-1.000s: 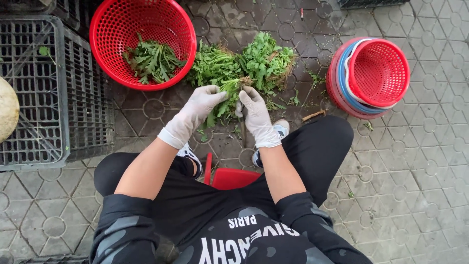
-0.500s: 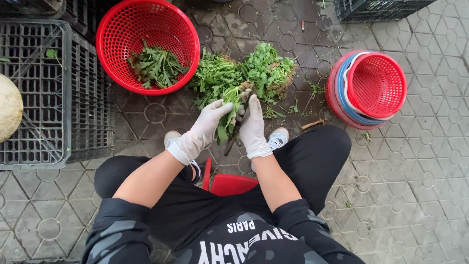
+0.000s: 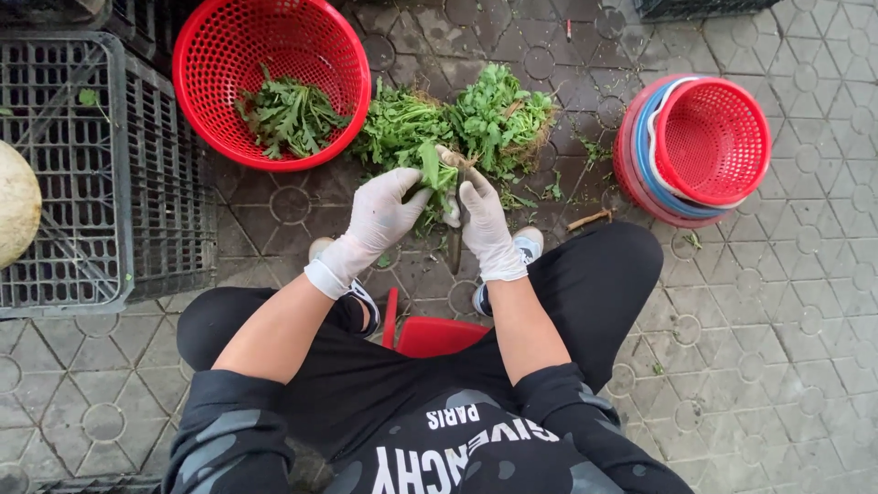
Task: Sorting and trimming fresh herbs by removing roots with a knife and placing them into a basket.
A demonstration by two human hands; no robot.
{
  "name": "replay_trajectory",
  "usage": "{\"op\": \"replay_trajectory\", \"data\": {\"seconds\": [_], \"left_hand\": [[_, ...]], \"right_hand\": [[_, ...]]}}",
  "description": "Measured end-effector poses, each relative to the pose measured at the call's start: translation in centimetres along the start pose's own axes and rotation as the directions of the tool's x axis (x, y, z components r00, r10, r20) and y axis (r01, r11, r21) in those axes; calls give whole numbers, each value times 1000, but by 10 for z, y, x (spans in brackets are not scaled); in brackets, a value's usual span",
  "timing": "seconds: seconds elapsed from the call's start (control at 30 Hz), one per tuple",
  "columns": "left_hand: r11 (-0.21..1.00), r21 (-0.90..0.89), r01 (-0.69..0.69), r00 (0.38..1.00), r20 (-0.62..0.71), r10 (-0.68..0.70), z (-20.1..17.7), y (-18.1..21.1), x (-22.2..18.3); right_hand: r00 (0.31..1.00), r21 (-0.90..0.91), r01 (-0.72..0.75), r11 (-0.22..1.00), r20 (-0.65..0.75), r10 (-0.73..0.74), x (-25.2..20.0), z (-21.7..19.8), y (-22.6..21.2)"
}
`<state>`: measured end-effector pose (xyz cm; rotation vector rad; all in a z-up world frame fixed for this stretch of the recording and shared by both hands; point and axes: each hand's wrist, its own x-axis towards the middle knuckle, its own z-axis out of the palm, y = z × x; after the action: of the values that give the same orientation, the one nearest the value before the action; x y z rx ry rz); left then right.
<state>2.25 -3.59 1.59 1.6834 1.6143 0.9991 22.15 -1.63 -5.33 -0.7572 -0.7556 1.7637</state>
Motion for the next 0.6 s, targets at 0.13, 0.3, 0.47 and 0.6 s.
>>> {"op": "replay_trajectory", "data": {"seconds": [0.13,0.3,0.47,0.6], "left_hand": [[998,51,-24,1000,-14,25,-3,7,3],[998,46,32,999,12,-33,5,3,1],[998,3,61,997,42,-61,15,-10,-2],[998,-60,13,999,-38,-15,-18,-8,23]], "right_hand": [[1000,10,-7,1000,-1,7,2,-7,6],[997,39,41,998,-64,-39,5,-3,12],[992,133,28,991,-124,-12,0,27,-30],[907,192,48,980,-419,38,28,-10,-47]]}}
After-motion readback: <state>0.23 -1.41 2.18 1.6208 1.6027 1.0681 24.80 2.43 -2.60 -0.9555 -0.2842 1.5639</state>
